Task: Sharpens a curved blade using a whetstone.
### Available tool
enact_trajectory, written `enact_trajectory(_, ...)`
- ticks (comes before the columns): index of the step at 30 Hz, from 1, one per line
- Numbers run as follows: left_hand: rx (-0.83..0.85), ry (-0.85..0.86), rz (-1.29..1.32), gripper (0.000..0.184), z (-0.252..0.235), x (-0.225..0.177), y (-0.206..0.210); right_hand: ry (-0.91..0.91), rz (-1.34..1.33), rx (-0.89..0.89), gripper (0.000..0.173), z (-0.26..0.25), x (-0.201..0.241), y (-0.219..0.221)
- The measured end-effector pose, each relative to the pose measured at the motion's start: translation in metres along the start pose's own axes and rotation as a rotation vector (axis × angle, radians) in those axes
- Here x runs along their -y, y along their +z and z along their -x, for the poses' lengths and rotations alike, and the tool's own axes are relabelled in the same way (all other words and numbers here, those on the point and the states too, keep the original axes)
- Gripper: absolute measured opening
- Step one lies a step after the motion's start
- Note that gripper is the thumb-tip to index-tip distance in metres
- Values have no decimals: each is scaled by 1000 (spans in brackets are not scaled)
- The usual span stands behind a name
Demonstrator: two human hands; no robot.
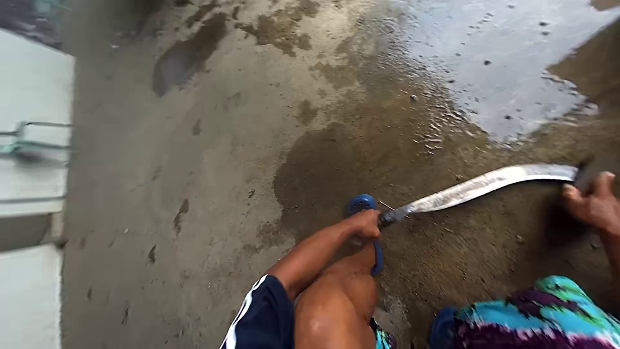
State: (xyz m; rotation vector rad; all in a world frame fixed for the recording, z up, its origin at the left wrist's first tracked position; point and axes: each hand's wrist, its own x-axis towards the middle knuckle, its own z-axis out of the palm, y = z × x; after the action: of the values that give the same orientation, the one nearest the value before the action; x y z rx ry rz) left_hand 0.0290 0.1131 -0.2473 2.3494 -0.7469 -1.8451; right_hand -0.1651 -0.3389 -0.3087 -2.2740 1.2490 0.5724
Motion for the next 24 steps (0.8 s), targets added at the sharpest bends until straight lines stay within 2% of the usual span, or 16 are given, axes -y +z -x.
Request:
enact_trajectory(2,-22,-11,-25,64,-1,1,2,105,-91,0,79,17,22,2)
enact_trajectory(4,-31,-23,-54,66,-6,3,5,123,-68,9,82,23,13,19)
enact_trajectory(7,-30,-24,-77,66,-18,1,3,94,39,25,84,-10,-21,21)
enact_trajectory(10,-13,-53,-68,63,-18,-2,2,111,41,8,83,-31,-18,11)
enact_trajectory(15,-9,-40,-68,63,-18,-1,-5,5,101,68,84,12,-6,30)
enact_trajectory(19,-30,-66,-85,63,-17,-3,-4,73,100,32,82,-31,-5,10)
enact_trajectory(24,-53,-91,-124,64,-8,-10,-8,12,76,60,84,11,-15,40)
